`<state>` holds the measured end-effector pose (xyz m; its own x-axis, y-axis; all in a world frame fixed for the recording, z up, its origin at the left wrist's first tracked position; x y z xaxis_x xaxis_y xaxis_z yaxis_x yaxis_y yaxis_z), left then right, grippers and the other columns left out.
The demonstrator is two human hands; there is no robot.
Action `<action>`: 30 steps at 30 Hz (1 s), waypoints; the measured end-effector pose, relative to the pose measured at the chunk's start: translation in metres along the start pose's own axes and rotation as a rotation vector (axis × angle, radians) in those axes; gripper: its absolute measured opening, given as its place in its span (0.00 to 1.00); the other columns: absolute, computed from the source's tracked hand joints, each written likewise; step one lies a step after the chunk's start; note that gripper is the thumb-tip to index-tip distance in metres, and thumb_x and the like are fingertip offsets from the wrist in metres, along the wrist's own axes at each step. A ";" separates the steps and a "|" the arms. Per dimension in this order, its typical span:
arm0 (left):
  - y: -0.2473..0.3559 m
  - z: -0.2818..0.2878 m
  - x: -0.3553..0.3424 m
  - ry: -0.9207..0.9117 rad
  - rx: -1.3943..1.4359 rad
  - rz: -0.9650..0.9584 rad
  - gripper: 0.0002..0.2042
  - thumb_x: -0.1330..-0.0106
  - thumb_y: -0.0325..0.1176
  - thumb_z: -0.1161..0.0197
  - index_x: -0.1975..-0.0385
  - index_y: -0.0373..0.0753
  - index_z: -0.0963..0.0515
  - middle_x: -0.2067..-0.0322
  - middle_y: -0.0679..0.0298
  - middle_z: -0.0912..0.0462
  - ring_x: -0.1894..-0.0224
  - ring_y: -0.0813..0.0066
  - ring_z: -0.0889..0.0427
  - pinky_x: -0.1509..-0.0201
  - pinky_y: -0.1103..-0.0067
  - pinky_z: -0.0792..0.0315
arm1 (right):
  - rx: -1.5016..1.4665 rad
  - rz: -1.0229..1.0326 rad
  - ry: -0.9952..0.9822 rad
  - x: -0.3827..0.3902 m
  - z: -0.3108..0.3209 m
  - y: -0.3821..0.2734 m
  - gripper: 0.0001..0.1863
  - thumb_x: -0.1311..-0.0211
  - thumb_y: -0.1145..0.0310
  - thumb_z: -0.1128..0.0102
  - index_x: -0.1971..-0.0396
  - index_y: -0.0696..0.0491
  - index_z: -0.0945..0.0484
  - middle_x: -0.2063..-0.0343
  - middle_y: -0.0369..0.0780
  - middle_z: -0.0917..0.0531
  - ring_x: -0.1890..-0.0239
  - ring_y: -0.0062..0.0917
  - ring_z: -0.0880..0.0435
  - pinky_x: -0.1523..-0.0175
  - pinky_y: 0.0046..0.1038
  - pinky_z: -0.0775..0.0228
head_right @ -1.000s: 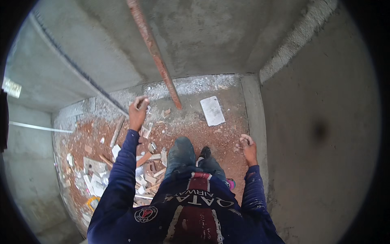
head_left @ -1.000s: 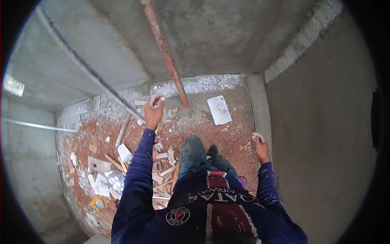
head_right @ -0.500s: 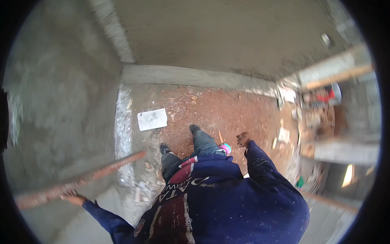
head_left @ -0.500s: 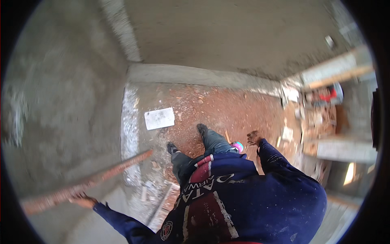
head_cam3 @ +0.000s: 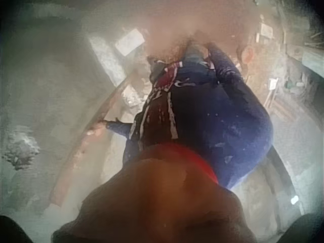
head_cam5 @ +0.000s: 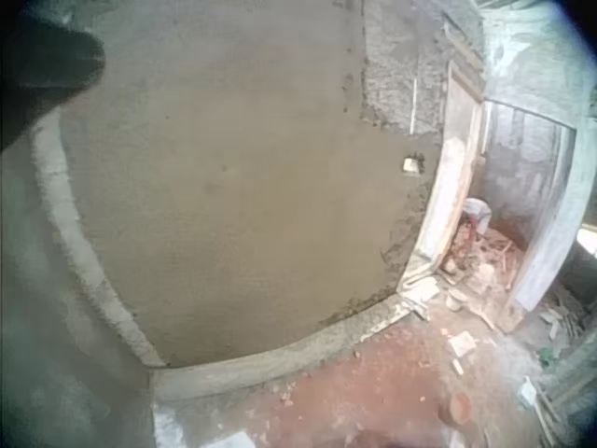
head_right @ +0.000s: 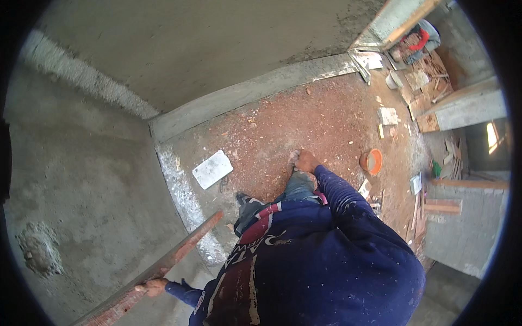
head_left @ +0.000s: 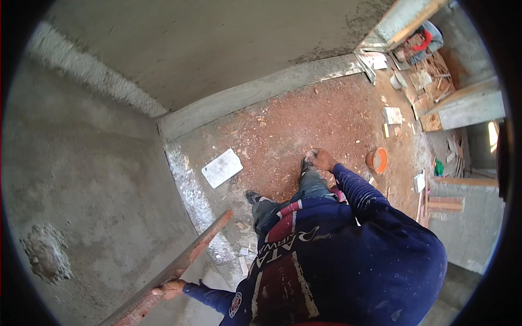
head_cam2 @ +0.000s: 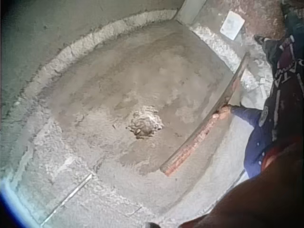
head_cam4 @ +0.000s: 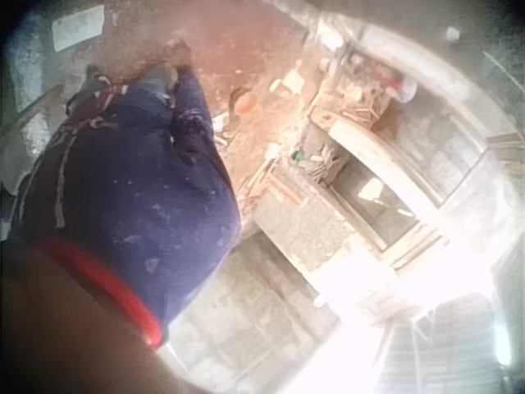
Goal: Smoothing wet plaster on a wall using a long wooden leveling board.
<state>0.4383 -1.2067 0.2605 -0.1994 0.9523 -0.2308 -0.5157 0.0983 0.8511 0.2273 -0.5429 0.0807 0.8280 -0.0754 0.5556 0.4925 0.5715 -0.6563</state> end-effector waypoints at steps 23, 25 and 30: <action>0.394 0.002 0.456 -0.748 1.110 -0.149 0.39 0.48 0.64 0.52 0.42 0.42 0.47 0.43 0.56 0.46 0.41 0.57 0.48 0.39 0.58 0.49 | -1.486 -0.397 -0.658 -0.047 0.061 0.062 0.45 0.49 0.44 0.48 0.45 0.62 0.55 0.50 0.61 0.41 0.52 0.50 0.31 0.49 0.44 0.34; 0.408 -0.009 0.475 -0.827 1.119 -0.124 0.40 0.48 0.65 0.54 0.42 0.42 0.48 0.43 0.55 0.47 0.41 0.56 0.47 0.40 0.57 0.48 | -1.728 -0.676 -0.571 -0.058 0.070 0.042 0.53 0.53 0.33 0.61 0.42 0.63 0.64 0.46 0.60 0.46 0.47 0.50 0.36 0.45 0.46 0.40; 0.428 -0.043 0.527 -0.717 1.048 0.041 0.35 0.42 0.62 0.63 0.42 0.39 0.47 0.43 0.54 0.46 0.42 0.56 0.44 0.40 0.59 0.46 | -2.263 -0.602 -0.392 -0.116 0.140 -0.011 0.51 0.52 0.30 0.71 0.40 0.59 0.62 0.41 0.51 0.49 0.39 0.45 0.48 0.39 0.47 0.53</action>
<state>0.0765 -0.6748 0.4834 0.4631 0.8701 -0.1688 0.4489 -0.0661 0.8911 0.0889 -0.4262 0.0945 0.6022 0.4241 0.6764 0.1966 -0.8999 0.3892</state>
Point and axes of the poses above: each hand's wrist, its own x-axis away from the middle knuckle, its own z-axis out of the back of the hand, y = z × x, the point moved 5 cm from there along -x, towards the middle knuckle
